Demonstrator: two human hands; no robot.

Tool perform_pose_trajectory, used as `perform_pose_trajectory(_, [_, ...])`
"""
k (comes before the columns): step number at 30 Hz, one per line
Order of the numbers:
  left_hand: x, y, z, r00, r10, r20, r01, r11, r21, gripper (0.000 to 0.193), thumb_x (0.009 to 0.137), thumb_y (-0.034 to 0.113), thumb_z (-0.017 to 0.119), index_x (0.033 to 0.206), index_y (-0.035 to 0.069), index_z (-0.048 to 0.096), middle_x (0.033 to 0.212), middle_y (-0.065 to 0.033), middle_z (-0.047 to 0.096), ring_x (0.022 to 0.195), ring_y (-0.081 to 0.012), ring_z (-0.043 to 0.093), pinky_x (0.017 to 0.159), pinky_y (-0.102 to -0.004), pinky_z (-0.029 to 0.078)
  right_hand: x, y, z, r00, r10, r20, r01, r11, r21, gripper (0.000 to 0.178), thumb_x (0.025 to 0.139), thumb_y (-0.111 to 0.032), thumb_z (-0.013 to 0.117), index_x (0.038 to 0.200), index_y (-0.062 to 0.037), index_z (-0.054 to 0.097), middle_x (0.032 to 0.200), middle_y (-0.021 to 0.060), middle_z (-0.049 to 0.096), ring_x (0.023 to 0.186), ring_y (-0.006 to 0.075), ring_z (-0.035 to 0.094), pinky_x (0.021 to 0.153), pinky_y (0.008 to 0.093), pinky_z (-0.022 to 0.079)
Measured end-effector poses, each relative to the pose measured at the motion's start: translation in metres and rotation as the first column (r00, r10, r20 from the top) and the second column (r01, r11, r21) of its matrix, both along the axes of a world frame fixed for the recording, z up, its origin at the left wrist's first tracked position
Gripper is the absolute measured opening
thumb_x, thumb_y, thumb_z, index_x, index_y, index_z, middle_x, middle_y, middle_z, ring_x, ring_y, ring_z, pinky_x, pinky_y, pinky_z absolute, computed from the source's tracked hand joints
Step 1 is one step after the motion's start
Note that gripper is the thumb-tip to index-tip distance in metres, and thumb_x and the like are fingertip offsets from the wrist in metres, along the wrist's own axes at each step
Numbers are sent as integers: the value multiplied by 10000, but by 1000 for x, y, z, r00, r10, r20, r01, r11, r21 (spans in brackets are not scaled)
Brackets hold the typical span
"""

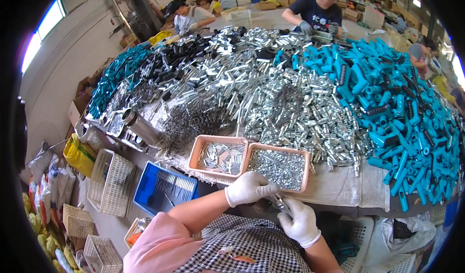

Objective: Assembling metal and plastic components into handheld hardware units at a factory workbench.

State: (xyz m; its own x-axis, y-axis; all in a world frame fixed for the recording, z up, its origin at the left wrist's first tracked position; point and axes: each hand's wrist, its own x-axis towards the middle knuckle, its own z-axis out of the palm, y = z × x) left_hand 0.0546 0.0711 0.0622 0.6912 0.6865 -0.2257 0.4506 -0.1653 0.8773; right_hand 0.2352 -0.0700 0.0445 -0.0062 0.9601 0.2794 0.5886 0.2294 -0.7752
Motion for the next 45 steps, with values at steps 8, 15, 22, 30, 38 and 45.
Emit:
perform_pose_trajectory(8, [-14,113,18,822,474,-316,-143,708,691,709,790,635,703,1091,-3,628,977,-208,702,900,-354,697,785,-439,559,25,-5,-11,930,-214,-300,168,971,-169,287,690,-25,734,962,43,672,762,97,637,695,181,625,684,306,506])
perform_pose_trajectory(15, [-14,151,-43,876,416,-245,-149,716,682,444,861,335,683,1155,4,658,954,-248,704,959,-350,693,853,-454,533,10,2,3,948,-208,-243,208,978,-28,328,691,-36,766,1008,21,702,828,140,691,739,234,675,705,322,520])
perform_pose_trajectory(22, [-49,54,23,970,-156,-184,238,738,631,402,756,54,754,1152,56,686,999,-152,620,959,-326,637,851,-399,518,16,7,8,980,-178,-85,185,979,89,257,666,-100,789,899,-34,704,842,148,693,758,310,692,677,367,548])
perform_pose_trajectory(30, [-47,-22,16,914,-404,-32,374,810,452,390,769,259,774,1067,19,696,902,-161,653,888,-345,647,790,-432,519,-7,4,10,982,50,179,-94,966,240,314,613,-114,797,911,-96,698,855,67,673,759,266,668,659,374,543])
perform_pose_trajectory(38, [-40,-40,-4,903,-422,84,323,794,515,280,795,299,767,870,39,691,772,-160,616,736,-355,633,673,-454,506,-31,4,11,911,39,411,-131,972,197,494,636,-132,767,1109,-94,633,842,69,625,723,273,653,637,384,538])
perform_pose_trajectory(45, [-61,-37,-25,923,-373,91,363,926,105,410,812,353,752,862,-52,708,772,-247,676,673,-353,662,675,-432,531,-37,7,8,769,154,620,-290,949,123,533,645,-171,701,1164,-83,619,777,54,559,667,261,597,562,403,484])
